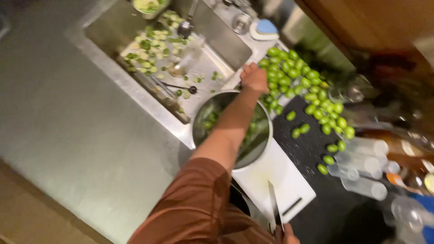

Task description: Slice green limes on a cutting board and in a bowl using a kitchen knife.

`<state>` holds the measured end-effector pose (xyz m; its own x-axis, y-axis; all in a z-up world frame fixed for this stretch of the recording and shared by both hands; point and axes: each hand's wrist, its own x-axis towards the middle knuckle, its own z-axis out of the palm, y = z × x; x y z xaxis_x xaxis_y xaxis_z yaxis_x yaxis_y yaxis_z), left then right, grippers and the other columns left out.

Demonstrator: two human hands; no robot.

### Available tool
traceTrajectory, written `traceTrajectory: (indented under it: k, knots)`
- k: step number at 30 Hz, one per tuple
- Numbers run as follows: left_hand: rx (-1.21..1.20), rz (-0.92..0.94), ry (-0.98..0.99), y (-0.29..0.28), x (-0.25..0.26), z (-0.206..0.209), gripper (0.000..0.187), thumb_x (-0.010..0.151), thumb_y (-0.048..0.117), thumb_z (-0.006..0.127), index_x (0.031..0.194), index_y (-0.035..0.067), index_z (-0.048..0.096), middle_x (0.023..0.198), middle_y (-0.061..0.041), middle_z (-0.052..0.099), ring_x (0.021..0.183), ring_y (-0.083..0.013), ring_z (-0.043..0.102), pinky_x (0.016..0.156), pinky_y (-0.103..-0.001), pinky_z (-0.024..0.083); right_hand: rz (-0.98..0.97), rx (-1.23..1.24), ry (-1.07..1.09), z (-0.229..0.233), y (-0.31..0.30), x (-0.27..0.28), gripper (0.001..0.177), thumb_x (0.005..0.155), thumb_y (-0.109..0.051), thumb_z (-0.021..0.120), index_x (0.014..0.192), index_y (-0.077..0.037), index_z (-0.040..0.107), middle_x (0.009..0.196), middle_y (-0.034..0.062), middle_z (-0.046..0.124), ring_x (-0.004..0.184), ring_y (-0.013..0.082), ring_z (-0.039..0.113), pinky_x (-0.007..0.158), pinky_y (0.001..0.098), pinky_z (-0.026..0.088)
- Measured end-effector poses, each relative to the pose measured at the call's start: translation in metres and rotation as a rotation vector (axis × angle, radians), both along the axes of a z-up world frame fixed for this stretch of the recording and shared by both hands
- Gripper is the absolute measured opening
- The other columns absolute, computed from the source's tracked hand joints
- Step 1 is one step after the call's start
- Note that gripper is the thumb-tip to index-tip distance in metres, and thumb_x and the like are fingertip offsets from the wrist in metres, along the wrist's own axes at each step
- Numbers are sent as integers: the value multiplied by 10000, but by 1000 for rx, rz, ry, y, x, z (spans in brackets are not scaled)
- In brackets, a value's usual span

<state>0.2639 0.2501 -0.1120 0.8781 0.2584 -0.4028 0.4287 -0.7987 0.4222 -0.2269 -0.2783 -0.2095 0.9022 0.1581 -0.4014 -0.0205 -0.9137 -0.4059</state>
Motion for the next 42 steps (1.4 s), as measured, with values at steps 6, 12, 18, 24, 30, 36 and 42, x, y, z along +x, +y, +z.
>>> traceTrajectory:
  k: [6, 12, 18, 24, 30, 36, 42]
  knots:
    - [-79, -223, -129, 12, 12, -29, 776, 502, 373, 971, 1152, 53, 694, 1355, -243, 512, 1260, -476, 455, 975, -548, 461, -302, -205, 220, 181, 174, 59, 266, 973, -351, 579, 1091, -115, 611, 788, 265, 714, 745, 472, 690, 658, 576, 523]
    - [-534, -275, -700, 34, -54, 20, 519, 790, 173, 914, 1177, 33, 597, 1064, -115, 665, 917, -221, 652, 787, -343, 557, -384, -115, 214, 207, 204, 75, 285, 994, -357, 537, 1140, -119, 592, 850, 255, 714, 816, 475, 671, 718, 585, 513]
    - [-836, -71, -482, 17, -218, 122, 323, 996, 30, 766, 1304, 89, 688, 772, 128, 432, 660, 10, 360, 588, -177, 289, -371, -41, 146, 180, 210, 73, 336, 982, -285, 551, 1271, -118, 512, 887, 247, 717, 816, 460, 680, 723, 571, 521]
    - [-1329, 70, -177, -40, -339, 75, 331, 924, -66, 690, 1208, 40, 555, 1050, -3, 683, 950, -78, 663, 820, -212, 537, -359, 20, -51, 169, 210, 77, 412, 983, -222, 566, 1363, -106, 459, 950, 259, 711, 795, 464, 678, 699, 565, 534]
    - [-1287, 71, 105, -88, -347, 63, 282, 1035, 89, 558, 1306, 13, 584, 1117, -96, 667, 971, -196, 707, 853, -322, 575, -398, 48, -133, 170, 204, 80, 346, 975, -197, 571, 1308, -114, 525, 820, 229, 710, 704, 440, 685, 628, 553, 537]
    - [-1052, -275, -126, -127, -325, 57, 360, 937, 108, 666, 1284, 33, 608, 1267, -118, 526, 1035, -214, 642, 846, -336, 551, -517, 54, -162, 174, 200, 69, 290, 1001, -196, 555, 1278, -108, 559, 722, 226, 692, 657, 444, 674, 613, 569, 525]
    - [-623, -719, -524, -144, -313, 28, 352, 877, 158, 809, 1154, 74, 610, 1209, -125, 617, 1126, -376, 577, 999, -467, 464, -527, 51, -145, 190, 209, 53, 269, 1026, -205, 534, 1275, -108, 561, 741, 229, 694, 672, 449, 668, 619, 572, 524]
